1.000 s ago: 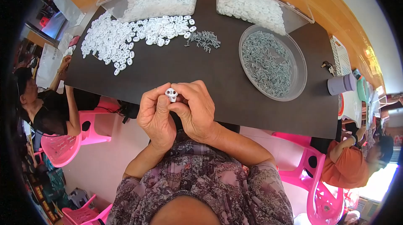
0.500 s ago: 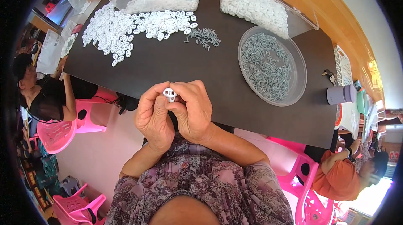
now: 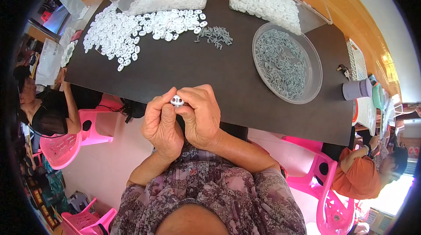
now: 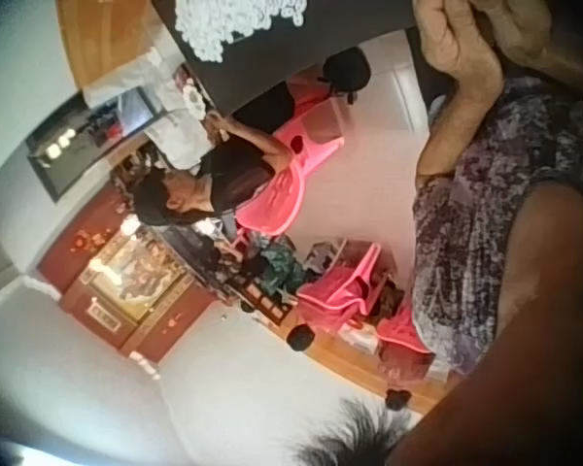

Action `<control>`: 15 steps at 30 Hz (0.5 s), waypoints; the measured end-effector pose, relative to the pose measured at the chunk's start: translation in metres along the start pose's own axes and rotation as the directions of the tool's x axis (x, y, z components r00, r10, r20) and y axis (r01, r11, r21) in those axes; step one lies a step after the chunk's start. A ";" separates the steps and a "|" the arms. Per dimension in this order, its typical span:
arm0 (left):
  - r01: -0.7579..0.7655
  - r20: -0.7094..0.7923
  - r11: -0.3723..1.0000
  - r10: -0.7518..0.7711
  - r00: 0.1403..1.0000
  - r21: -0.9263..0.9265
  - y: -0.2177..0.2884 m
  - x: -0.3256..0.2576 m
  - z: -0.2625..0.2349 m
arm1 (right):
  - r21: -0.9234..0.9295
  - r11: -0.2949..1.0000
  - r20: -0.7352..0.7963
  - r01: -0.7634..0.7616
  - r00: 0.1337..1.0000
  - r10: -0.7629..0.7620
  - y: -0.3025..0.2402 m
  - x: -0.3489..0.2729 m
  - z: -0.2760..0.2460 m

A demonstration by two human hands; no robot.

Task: Manually assembling small white plastic components by inserting metal pins into them.

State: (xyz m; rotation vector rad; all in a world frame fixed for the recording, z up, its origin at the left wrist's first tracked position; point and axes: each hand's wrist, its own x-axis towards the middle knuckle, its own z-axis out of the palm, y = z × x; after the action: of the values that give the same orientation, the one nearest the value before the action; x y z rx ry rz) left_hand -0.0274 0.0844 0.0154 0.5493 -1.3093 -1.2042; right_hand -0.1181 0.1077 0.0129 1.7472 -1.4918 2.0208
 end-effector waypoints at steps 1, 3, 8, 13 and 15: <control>0.002 0.002 1.000 -0.002 1.000 -0.003 -0.001 0.000 -0.001 | -0.011 1.000 0.013 -0.007 1.000 0.007 -0.001 -0.001 0.000; -0.005 0.002 1.000 0.005 1.000 0.024 -0.001 0.000 -0.003 | -0.027 1.000 0.026 -0.014 1.000 0.015 -0.001 -0.002 0.001; -0.001 0.007 1.000 0.001 1.000 0.022 -0.003 0.001 -0.003 | -0.049 0.999 0.014 -0.023 1.000 0.024 -0.002 -0.004 0.003; -0.012 0.014 1.000 0.012 1.000 0.016 -0.007 0.000 -0.003 | -0.076 0.997 0.011 0.002 1.000 -0.001 0.000 -0.005 0.003; -0.041 0.017 0.999 0.040 0.999 0.017 -0.007 0.001 -0.002 | -0.077 0.997 0.010 0.013 1.000 -0.012 0.001 -0.004 0.004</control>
State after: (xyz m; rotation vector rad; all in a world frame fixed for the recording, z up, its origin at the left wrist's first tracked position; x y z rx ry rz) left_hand -0.0278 0.0803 0.0093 0.5236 -1.3395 -1.1673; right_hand -0.1139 0.1065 0.0088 1.7353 -1.5361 1.9238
